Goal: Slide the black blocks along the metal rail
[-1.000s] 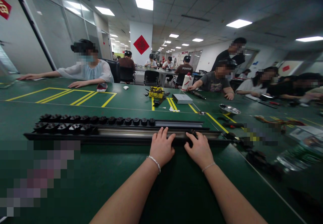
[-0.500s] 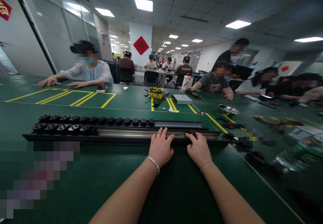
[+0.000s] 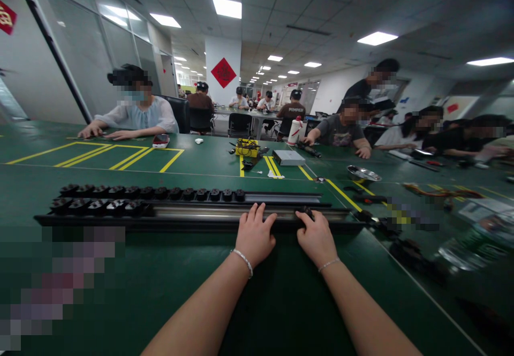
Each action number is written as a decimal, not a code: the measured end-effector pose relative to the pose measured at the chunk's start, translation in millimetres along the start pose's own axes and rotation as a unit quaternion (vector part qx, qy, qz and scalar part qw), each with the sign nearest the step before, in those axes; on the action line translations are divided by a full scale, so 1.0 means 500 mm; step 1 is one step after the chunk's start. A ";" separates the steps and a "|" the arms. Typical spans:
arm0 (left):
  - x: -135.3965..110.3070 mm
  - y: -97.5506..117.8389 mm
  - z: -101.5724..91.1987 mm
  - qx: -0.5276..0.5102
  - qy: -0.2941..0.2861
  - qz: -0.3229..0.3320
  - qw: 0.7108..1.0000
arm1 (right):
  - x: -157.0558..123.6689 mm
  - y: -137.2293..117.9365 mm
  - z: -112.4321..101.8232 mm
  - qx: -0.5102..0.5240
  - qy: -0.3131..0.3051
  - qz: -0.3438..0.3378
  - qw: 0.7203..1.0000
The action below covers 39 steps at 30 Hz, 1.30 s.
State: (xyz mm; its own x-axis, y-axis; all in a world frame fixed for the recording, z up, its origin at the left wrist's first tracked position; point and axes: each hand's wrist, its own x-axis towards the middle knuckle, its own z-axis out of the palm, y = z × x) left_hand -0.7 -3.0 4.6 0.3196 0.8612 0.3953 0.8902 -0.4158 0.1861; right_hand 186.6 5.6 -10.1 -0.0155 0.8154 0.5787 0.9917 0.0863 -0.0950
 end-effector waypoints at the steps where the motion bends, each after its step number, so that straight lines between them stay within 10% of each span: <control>1: 0.000 0.000 0.000 0.000 0.000 0.000 1.000 | 0.000 0.000 0.000 0.001 -0.001 0.002 1.000; 39: 0.000 0.004 -0.009 0.002 -0.021 -0.011 1.000 | 0.001 0.003 0.000 0.001 -0.022 0.025 0.999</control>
State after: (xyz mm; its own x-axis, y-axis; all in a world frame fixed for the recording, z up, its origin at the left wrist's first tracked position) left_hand -0.5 -4.9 8.9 0.3142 0.8815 0.3524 0.8985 -0.3960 0.1895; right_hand 188.2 6.0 -10.1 0.0276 0.8431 0.5370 0.9912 0.0465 -0.1239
